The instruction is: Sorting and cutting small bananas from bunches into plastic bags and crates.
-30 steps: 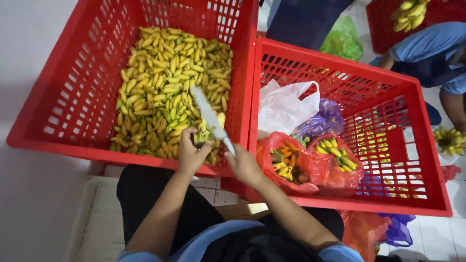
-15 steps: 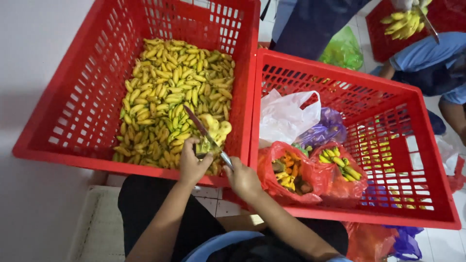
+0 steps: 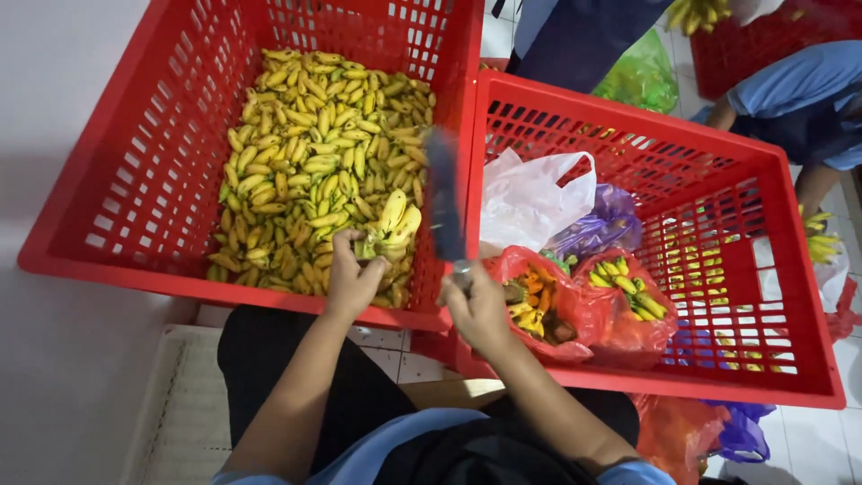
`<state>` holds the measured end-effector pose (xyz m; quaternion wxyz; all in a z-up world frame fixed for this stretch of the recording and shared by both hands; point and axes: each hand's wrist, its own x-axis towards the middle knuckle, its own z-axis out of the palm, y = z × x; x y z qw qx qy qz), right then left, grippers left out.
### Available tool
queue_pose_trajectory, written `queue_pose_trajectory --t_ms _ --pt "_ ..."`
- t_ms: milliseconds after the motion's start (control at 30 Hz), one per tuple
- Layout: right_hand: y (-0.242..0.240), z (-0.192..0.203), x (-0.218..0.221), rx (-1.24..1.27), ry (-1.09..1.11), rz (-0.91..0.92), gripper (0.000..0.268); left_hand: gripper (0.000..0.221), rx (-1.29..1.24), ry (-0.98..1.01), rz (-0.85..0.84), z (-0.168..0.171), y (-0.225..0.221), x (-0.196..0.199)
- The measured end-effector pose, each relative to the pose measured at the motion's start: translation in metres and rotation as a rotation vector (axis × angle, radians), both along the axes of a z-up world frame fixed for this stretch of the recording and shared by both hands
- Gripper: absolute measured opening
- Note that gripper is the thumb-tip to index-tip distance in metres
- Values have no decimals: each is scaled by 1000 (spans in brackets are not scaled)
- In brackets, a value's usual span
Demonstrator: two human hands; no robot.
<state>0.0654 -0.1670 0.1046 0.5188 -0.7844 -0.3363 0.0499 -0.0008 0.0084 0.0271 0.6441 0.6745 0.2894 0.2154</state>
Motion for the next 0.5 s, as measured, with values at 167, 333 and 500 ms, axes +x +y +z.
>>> queue_pose_trajectory --t_ms 167,333,500 --pt "1 -43 -2 -598 70 -24 31 53 -157 142 6 6 0 4" --pt "0 -56 1 -787 -49 21 32 50 -216 125 26 -11 1 9" --pt "4 -28 0 -674 -104 -101 31 51 -311 92 31 -9 -8 9"
